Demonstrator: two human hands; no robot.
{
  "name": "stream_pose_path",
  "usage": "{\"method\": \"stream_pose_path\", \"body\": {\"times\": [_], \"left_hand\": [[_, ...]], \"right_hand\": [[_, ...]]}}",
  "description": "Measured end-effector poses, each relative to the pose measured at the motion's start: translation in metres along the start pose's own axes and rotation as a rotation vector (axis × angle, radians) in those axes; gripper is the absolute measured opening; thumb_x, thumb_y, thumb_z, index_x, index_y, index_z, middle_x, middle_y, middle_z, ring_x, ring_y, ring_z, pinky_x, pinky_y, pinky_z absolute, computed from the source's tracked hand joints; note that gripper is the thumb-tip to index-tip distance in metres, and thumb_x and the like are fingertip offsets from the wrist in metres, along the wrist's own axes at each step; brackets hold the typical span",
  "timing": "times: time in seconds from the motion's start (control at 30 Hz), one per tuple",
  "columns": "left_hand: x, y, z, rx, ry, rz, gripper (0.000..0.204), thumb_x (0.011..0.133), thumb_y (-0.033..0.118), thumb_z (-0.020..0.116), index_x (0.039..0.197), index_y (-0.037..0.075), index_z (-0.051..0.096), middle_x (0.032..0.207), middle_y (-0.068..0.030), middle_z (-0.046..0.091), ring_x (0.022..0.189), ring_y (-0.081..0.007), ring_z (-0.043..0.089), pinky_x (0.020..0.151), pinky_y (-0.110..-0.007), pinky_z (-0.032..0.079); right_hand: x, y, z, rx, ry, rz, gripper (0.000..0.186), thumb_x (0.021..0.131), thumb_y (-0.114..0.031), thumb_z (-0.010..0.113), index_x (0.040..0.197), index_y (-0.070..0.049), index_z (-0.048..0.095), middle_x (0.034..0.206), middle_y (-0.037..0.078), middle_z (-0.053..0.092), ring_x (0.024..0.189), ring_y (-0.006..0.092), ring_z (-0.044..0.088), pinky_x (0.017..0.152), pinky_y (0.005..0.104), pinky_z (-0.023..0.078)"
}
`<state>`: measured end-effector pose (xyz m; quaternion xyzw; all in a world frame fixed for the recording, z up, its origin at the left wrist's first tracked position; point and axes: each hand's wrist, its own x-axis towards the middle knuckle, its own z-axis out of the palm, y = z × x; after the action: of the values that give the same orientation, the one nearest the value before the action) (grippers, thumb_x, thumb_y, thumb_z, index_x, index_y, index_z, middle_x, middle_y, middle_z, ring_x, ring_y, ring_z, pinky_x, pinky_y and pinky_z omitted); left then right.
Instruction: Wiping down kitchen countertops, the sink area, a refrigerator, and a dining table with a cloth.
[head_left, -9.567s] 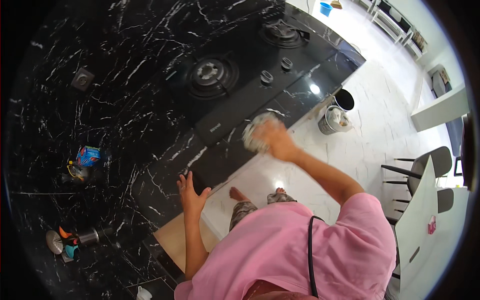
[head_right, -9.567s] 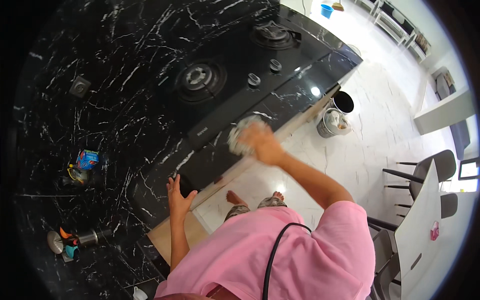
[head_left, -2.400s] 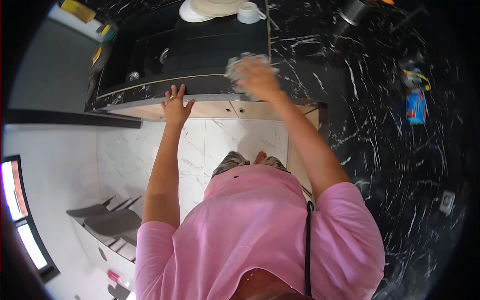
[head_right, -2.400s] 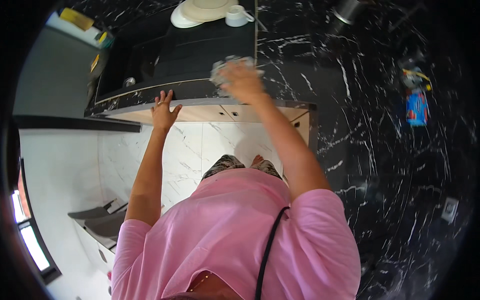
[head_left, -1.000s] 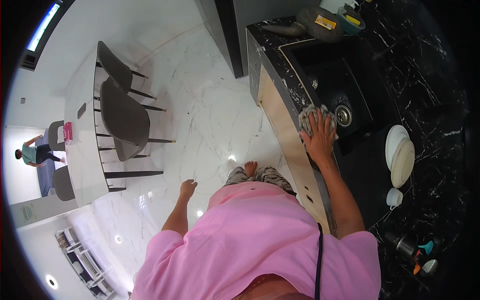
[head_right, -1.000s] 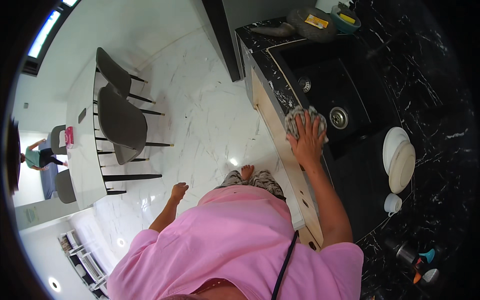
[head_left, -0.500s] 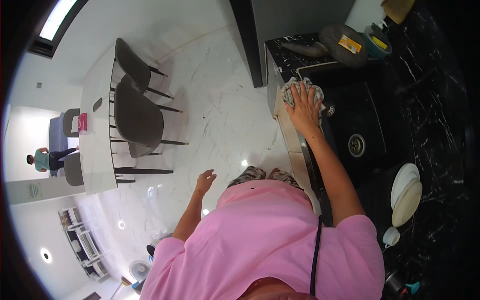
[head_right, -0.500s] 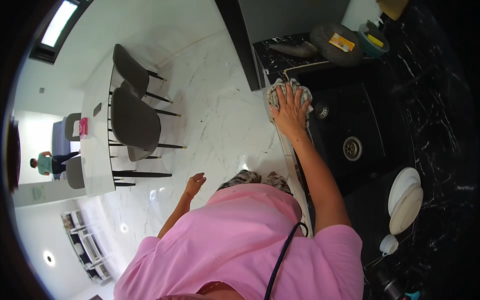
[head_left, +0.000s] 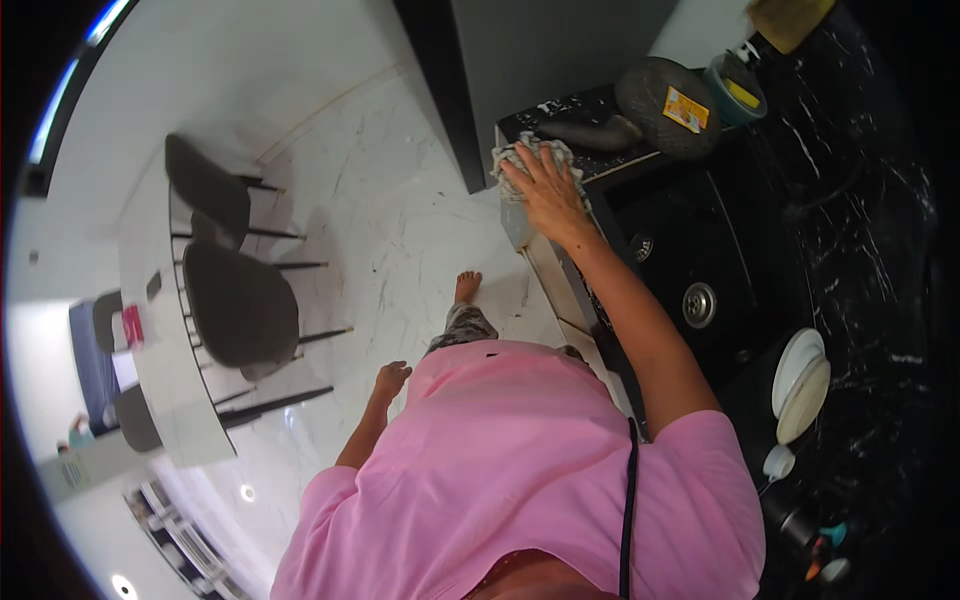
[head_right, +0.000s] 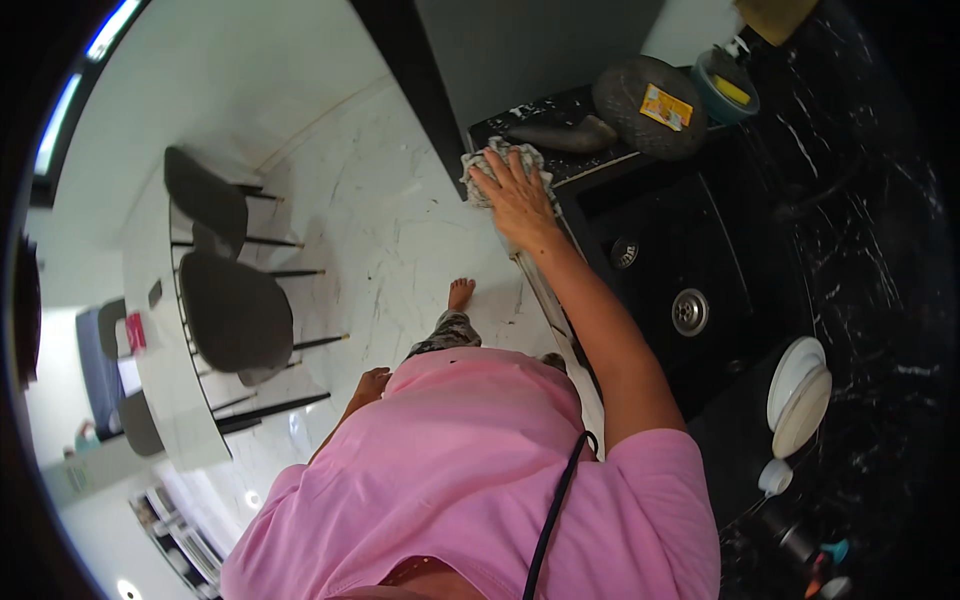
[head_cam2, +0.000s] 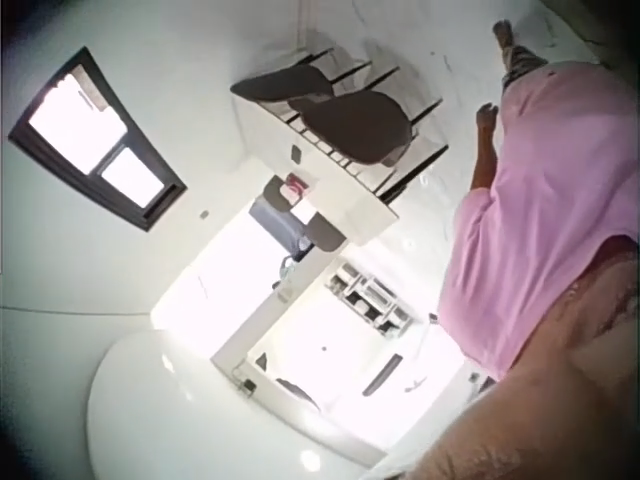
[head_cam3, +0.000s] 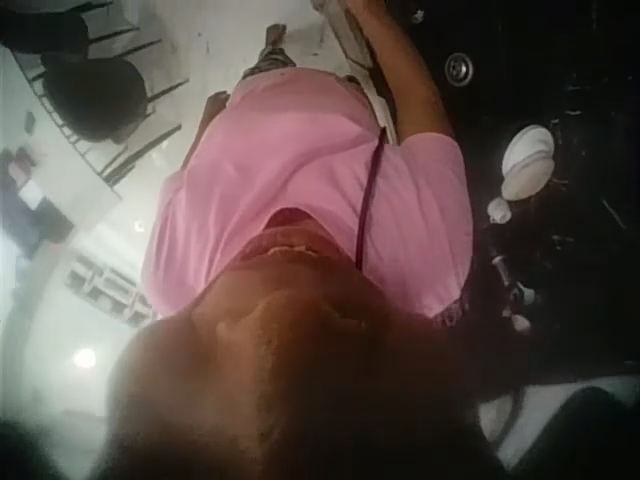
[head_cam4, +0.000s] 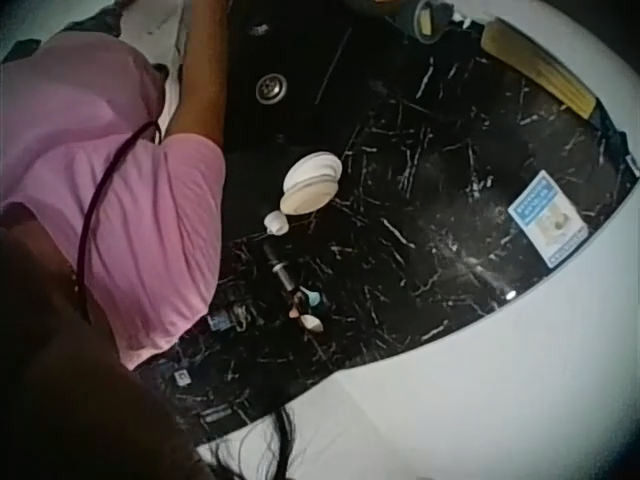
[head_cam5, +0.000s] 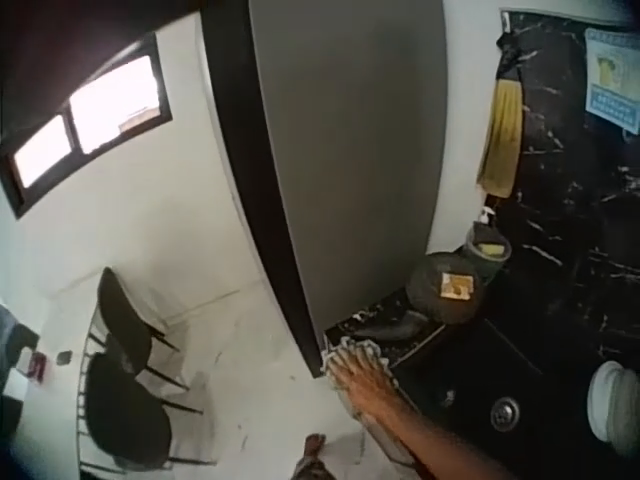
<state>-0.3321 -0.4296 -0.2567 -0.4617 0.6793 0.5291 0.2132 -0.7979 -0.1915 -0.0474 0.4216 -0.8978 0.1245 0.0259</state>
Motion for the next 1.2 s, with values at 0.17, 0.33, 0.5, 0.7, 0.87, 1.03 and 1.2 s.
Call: {"method": "stream_pose_path", "body": {"times": [0.17,0.33,0.5,0.7,0.87,1.03,1.2], "left_hand": [[0.093,0.140,-0.067,0.469,-0.019,0.384,0.049,0.085,0.032,0.070,0.122,0.001,0.064,0.112,-0.0238,0.068,0.104,-0.0349,0.067,0.088,-0.040,0.052],[0.117,0.356,-0.068,0.471,-0.111,0.690,0.036,0.092,0.017,0.064,0.127,0.006,0.062,0.111,-0.0153,0.070,0.104,-0.0250,0.067,0.086,-0.034,0.050],[0.034,0.502,0.003,0.409,-0.300,1.463,0.034,0.091,0.005,0.060,0.125,0.005,0.061,0.128,-0.0138,0.062,0.119,-0.0358,0.057,0.100,-0.038,0.045],[-0.020,0.517,0.121,0.633,-0.686,1.966,0.035,0.089,0.011,0.065,0.123,0.008,0.062,0.134,-0.0101,0.058,0.133,-0.0373,0.044,0.109,-0.046,0.037],[-0.035,0.500,0.176,0.773,-0.769,2.009,0.040,0.089,0.020,0.066,0.127,0.009,0.060,0.145,-0.0079,0.048,0.141,-0.0372,0.033,0.113,-0.052,0.028],[-0.020,0.494,0.189,0.872,-0.710,2.036,0.048,0.090,0.026,0.065,0.132,0.006,0.055,0.151,-0.0093,0.042,0.143,-0.0379,0.030,0.114,-0.054,0.025],[-0.038,0.488,0.190,0.818,-0.557,2.036,0.056,0.087,0.030,0.069,0.134,0.005,0.053,0.153,-0.0115,0.039,0.146,-0.0378,0.025,0.114,-0.055,0.025]], "right_hand": [[0.019,-0.003,-0.003,0.007,-0.010,0.103,0.068,0.086,-0.009,0.062,0.148,-0.025,0.039,0.159,0.005,0.024,0.146,0.0378,0.021,0.114,0.0609,0.025],[-0.048,-0.029,-0.026,0.056,-0.026,0.380,0.067,0.088,-0.017,0.063,0.149,-0.027,0.038,0.160,0.003,0.024,0.148,0.0371,0.019,0.114,0.0609,0.025],[-0.147,-0.053,-0.038,0.036,0.069,0.780,0.063,0.092,-0.032,0.061,0.150,-0.027,0.037,0.161,0.001,0.022,0.149,0.0365,0.016,0.114,0.0621,0.023],[-0.268,-0.073,-0.039,-0.162,0.200,1.320,0.061,0.095,-0.043,0.055,0.151,-0.027,0.036,0.161,0.003,0.023,0.147,0.0391,0.018,0.113,0.0638,0.022],[-0.336,-0.061,-0.038,-0.349,0.348,1.766,0.058,0.098,-0.048,0.048,0.151,-0.027,0.035,0.160,0.005,0.025,0.145,0.0424,0.022,0.110,0.0680,0.023],[-0.345,-0.079,-0.022,-0.350,0.442,1.695,0.058,0.099,-0.049,0.045,0.151,-0.027,0.035,0.160,0.005,0.027,0.144,0.0424,0.023,0.108,0.0692,0.023],[-0.438,-0.071,-0.050,-0.352,0.392,1.829,0.058,0.099,-0.051,0.043,0.151,-0.026,0.036,0.160,0.006,0.026,0.144,0.0421,0.023,0.107,0.0701,0.024]]}}
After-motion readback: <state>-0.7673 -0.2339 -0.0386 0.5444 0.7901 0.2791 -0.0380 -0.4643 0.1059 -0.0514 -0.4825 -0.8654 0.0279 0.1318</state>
